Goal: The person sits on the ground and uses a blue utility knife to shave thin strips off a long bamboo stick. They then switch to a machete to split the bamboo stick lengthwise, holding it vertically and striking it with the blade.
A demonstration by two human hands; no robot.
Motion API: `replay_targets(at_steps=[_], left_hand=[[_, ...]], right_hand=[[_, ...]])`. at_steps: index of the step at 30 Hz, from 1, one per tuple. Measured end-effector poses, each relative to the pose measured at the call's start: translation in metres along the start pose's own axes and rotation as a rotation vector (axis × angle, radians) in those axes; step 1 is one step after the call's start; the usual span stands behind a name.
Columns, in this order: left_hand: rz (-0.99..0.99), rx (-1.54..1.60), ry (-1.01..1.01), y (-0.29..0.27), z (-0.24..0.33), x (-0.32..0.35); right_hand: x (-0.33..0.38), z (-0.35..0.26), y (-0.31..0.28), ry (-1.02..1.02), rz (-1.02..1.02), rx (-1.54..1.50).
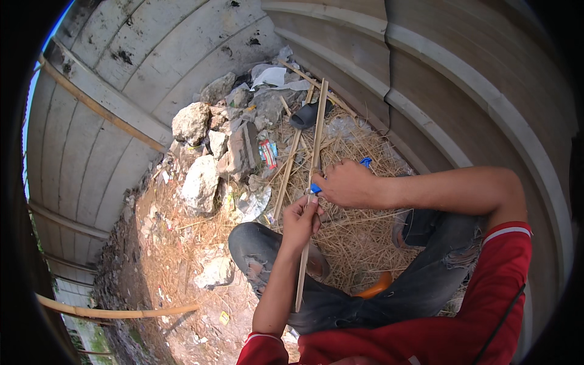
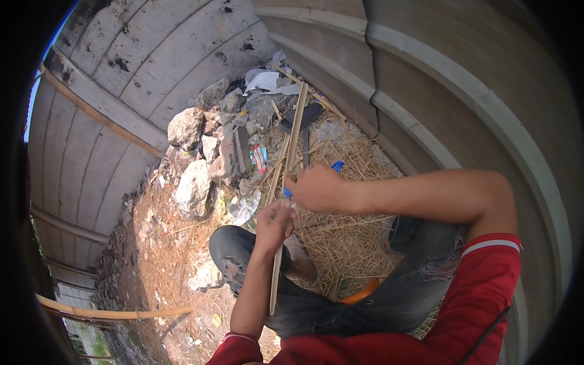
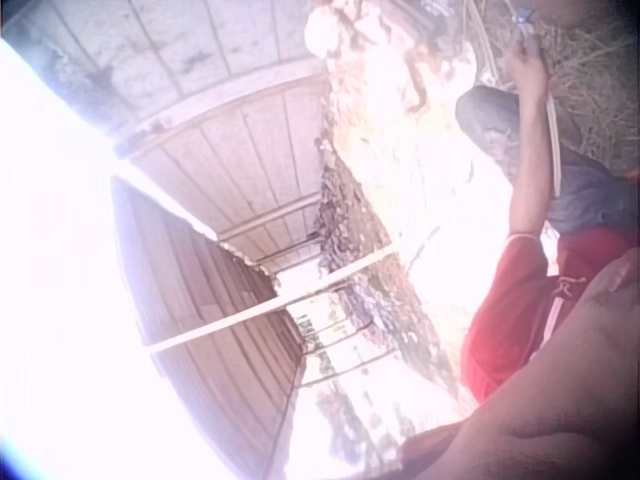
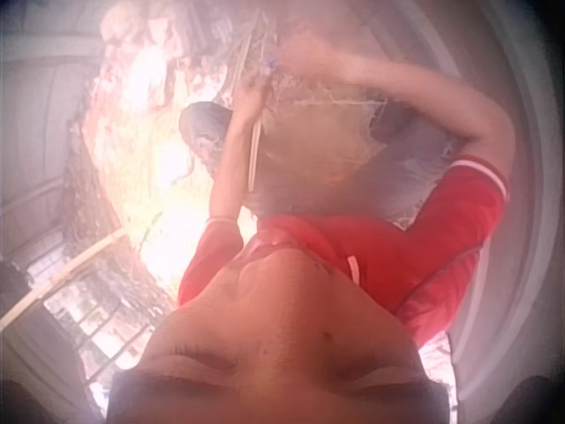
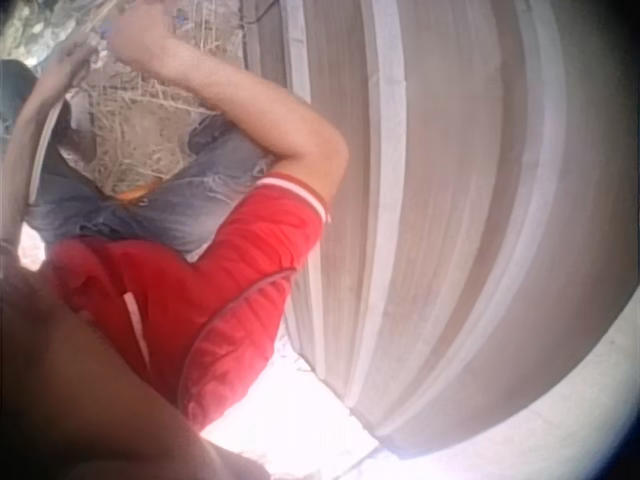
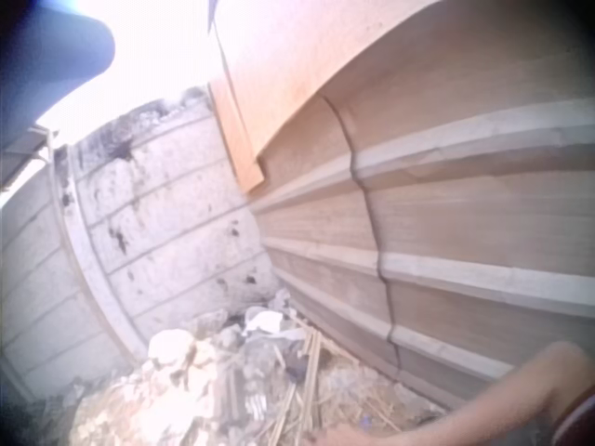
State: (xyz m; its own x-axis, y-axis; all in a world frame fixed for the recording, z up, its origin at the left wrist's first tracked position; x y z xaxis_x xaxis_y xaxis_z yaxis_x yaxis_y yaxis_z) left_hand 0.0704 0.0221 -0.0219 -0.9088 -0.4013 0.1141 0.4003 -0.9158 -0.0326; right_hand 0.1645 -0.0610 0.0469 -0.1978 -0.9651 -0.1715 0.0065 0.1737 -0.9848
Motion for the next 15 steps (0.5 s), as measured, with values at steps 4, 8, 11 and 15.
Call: replay_targets(at_steps=[4, 8, 11, 15], left_hand=[[0.012, 0.016, -0.053, -0.001, -0.001, 0.0], [-0.017, 0.011, -0.104, -0.004, -0.004, 0.003], [-0.067, -0.014, -0.171, -0.004, -0.011, 0.006], [-0.138, -0.041, -0.247, -0.006, -0.026, 0.011]], right_hand=[[-0.005, -0.01, 0.014, -0.032, 0.021, 0.061], [-0.004, -0.019, 0.024, -0.122, 0.126, 0.191], [-0.006, -0.021, 0.035, -0.089, 0.012, 0.117], [-0.003, -0.019, 0.042, -0.114, -0.132, -0.146]])
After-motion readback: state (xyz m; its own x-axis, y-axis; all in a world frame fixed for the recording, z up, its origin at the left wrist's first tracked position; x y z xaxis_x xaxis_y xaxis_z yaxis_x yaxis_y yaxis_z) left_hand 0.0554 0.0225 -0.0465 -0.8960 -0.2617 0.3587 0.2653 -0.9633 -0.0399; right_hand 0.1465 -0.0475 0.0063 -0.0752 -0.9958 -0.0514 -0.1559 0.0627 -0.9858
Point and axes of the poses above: each hand's wrist, its own x-axis away from the middle knuckle, its own y-axis out of the palm, z = x × y, the point moved 8 cm from there along -x, towards the middle knuckle, and after that the axes turned 5 degrees about y, right-handed, at the moved point
